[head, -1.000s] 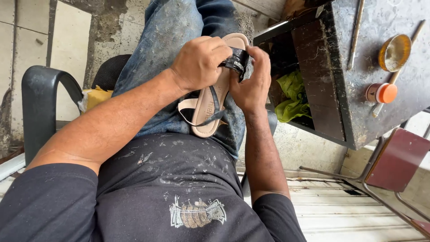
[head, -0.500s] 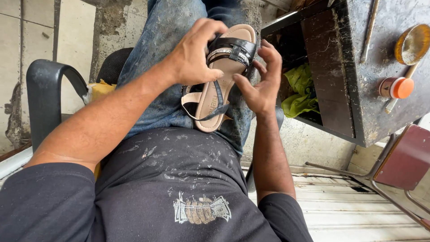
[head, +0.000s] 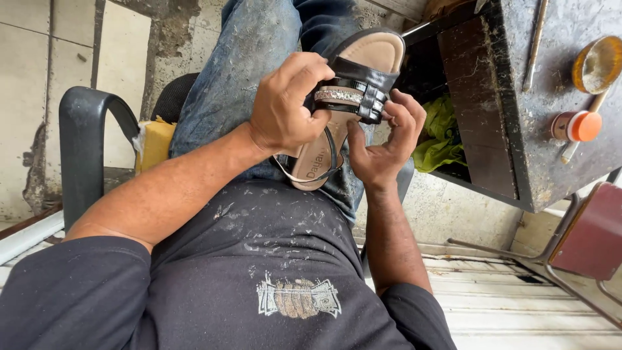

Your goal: Repairing a sandal by applying adhesive to the straps and bonding them to the sole

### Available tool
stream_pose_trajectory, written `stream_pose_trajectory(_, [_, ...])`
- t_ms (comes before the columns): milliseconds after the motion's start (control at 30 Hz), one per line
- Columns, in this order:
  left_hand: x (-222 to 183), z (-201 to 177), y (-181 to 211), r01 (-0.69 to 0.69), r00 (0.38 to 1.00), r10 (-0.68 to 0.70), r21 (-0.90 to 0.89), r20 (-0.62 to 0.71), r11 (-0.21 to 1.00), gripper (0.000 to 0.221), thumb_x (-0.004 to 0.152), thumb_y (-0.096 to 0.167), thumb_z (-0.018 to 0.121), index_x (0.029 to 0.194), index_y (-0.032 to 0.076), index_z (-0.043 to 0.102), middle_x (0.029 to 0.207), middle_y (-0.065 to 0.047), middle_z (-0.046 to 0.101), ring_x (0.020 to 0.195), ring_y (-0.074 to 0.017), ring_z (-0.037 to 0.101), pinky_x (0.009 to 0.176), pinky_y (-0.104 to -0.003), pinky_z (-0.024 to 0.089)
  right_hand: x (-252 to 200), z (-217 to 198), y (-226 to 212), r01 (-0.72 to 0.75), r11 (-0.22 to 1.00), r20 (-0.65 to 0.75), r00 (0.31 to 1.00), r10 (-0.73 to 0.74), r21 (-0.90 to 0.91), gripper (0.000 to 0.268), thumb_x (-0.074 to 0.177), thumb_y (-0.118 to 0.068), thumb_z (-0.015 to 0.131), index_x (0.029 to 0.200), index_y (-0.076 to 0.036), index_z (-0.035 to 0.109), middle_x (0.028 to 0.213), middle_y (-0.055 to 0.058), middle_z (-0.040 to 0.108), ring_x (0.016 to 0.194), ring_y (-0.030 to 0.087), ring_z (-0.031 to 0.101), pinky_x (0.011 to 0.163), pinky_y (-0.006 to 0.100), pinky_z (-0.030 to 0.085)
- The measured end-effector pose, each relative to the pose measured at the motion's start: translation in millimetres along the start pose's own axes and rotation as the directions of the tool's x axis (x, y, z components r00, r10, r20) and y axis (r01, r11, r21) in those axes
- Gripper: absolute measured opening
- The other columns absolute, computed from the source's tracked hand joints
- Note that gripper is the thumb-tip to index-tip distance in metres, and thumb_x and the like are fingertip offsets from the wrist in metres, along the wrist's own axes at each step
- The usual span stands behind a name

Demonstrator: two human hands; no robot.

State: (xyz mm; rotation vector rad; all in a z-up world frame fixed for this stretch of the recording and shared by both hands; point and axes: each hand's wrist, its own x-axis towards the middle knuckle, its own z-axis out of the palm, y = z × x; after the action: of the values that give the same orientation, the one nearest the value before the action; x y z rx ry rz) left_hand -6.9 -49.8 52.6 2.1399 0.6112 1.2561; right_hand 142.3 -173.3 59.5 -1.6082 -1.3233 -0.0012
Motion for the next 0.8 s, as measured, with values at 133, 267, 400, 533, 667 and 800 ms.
stream_pose_trajectory(133, [-1.0,-1.3,-7.5,-0.120,0.992,0.122,0.078,-0.025,0.990,0.039,0.071,0.005,0.067,0.109,-0.005,0.068,0.107,-0.022,0.068,0.094,-0.0361,0.069,0.082,-0.049,0.063,6.7,-1.0,3.4,0.124,0.987,-0.098,0.986,-0.134,-0.102,0.028,0.093,-0.011,0.076,0.112,-0.010,0.055,0.118,0.017,0.057,0.109,0.030,0.059,0.090,0.043,0.055])
stream_pose_trajectory(267, [-6.6,-5.4,-13.1,-0.090,0.996,0.090,0.026,-0.010,0.996,0.045,0.068,0.000,0.065,0.112,-0.005,0.073,0.115,-0.024,0.069,0.100,-0.0387,0.073,0.084,-0.047,0.066,11.1,-0.9,8.7,0.172,0.981,-0.130,0.975,-0.182,-0.090,0.025,0.074,0.012,0.061,0.089,-0.007,0.057,0.104,0.017,0.056,0.093,0.030,0.059,0.076,0.041,0.054])
stream_pose_trajectory(400, [-9.3,-1.3,-15.8,-0.066,0.998,0.066,0.039,0.005,0.997,0.045,0.070,-0.001,0.063,0.114,-0.007,0.070,0.114,-0.027,0.071,0.099,-0.0410,0.074,0.084,-0.048,0.067,13.0,0.8,8.3,0.220,0.967,-0.118,0.965,-0.235,-0.125,0.021,0.074,0.013,0.061,0.083,-0.006,0.059,0.092,0.014,0.060,0.081,0.028,0.057,0.068,0.040,0.052])
stream_pose_trajectory(533, [4.3,8.1,-15.8,-0.134,0.990,0.125,0.169,0.059,0.976,0.050,0.073,-0.004,0.066,0.122,0.000,0.058,0.117,-0.021,0.061,0.102,-0.0378,0.065,0.084,-0.048,0.063,23.8,4.6,9.4,0.237,0.970,-0.077,0.967,-0.242,-0.058,0.019,0.079,0.013,0.067,0.082,-0.005,0.059,0.091,0.016,0.062,0.079,0.028,0.060,0.068,0.039,0.051])
stream_pose_trajectory(667, [9.3,17.2,-19.6,-0.219,0.975,0.211,0.117,0.076,0.969,0.023,0.074,-0.011,0.059,0.092,0.002,0.068,0.091,-0.013,0.068,0.074,-0.0267,0.061,0.062,-0.036,0.052,35.2,9.2,11.6,0.292,0.950,0.014,0.956,-0.292,-0.111,0.011,0.085,0.001,0.068,0.088,-0.006,0.060,0.097,0.016,0.061,0.085,0.032,0.059,0.075,0.043,0.049])
stream_pose_trajectory(800, [9.4,19.8,-24.3,-0.206,0.977,0.196,0.122,0.086,0.971,0.016,0.074,-0.008,0.062,0.085,0.003,0.064,0.086,-0.011,0.066,0.065,-0.0262,0.057,0.054,-0.037,0.048,47.6,12.9,30.7,0.407,0.900,0.226,0.902,-0.368,-0.157,0.013,0.092,-0.013,0.080,0.103,-0.010,0.073,0.115,0.013,0.063,0.101,0.031,0.059,0.083,0.044,0.051])
